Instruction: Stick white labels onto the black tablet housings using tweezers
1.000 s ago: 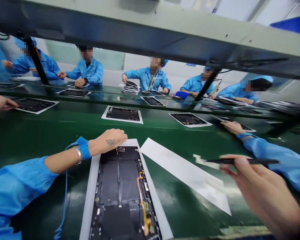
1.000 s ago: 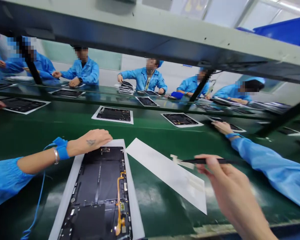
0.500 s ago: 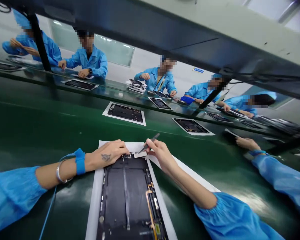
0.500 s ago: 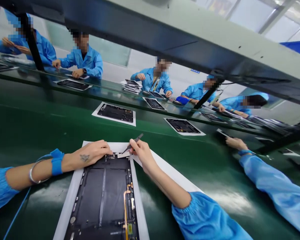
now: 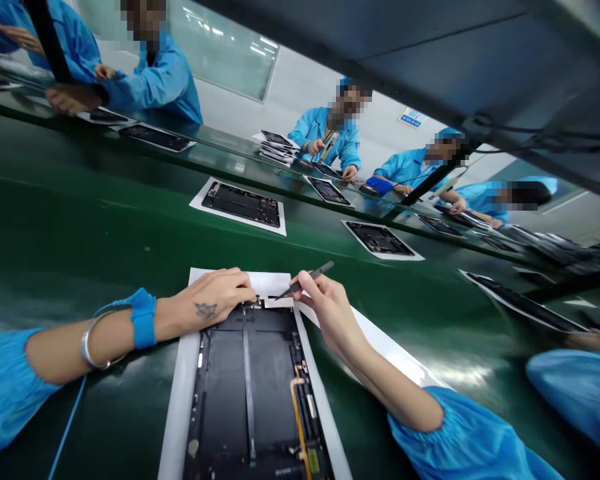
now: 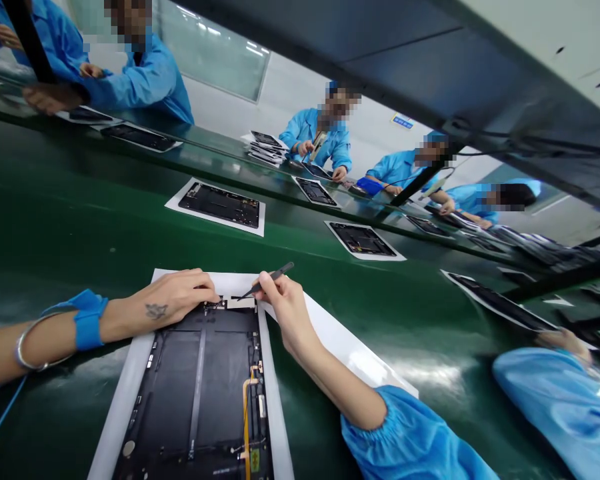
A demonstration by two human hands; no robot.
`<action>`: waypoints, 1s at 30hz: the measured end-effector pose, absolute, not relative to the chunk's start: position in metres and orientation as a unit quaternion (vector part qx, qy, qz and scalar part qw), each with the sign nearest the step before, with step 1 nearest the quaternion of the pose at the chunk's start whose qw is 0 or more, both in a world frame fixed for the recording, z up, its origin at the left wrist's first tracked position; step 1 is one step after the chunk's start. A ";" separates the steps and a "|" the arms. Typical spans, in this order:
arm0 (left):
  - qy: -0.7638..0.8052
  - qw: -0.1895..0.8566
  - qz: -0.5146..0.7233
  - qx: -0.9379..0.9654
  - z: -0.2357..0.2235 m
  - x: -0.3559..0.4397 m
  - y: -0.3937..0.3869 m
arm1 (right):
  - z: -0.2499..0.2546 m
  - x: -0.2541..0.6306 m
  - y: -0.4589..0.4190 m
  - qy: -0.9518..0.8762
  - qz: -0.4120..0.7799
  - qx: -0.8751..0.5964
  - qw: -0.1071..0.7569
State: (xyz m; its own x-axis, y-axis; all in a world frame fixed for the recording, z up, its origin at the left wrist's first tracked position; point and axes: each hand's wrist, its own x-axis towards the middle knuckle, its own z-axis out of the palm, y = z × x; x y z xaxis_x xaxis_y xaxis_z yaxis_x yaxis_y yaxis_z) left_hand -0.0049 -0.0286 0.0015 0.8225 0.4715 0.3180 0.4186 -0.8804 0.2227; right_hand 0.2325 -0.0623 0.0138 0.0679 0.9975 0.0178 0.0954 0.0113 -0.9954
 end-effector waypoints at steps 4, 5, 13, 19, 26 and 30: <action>0.242 0.070 0.177 0.952 0.003 -0.004 -0.030 | 0.009 0.231 -0.064 -0.501 0.462 -0.537 0.497; 0.243 0.070 0.175 0.952 0.003 -0.005 -0.030 | 0.007 0.231 -0.065 -0.499 0.464 -0.537 0.498; 0.243 0.060 0.174 0.952 0.002 -0.005 -0.030 | 0.004 0.232 -0.066 -0.503 0.459 -0.539 0.496; 0.235 0.065 0.175 0.954 0.002 -0.005 -0.030 | 0.004 0.232 -0.065 -0.494 0.466 -0.542 0.495; 0.240 0.072 0.169 0.953 0.004 -0.005 -0.030 | 0.005 0.232 -0.065 -0.485 0.475 -0.539 0.499; 0.234 0.062 0.173 0.955 0.003 -0.005 -0.029 | 0.005 0.232 -0.064 -0.488 0.471 -0.542 0.496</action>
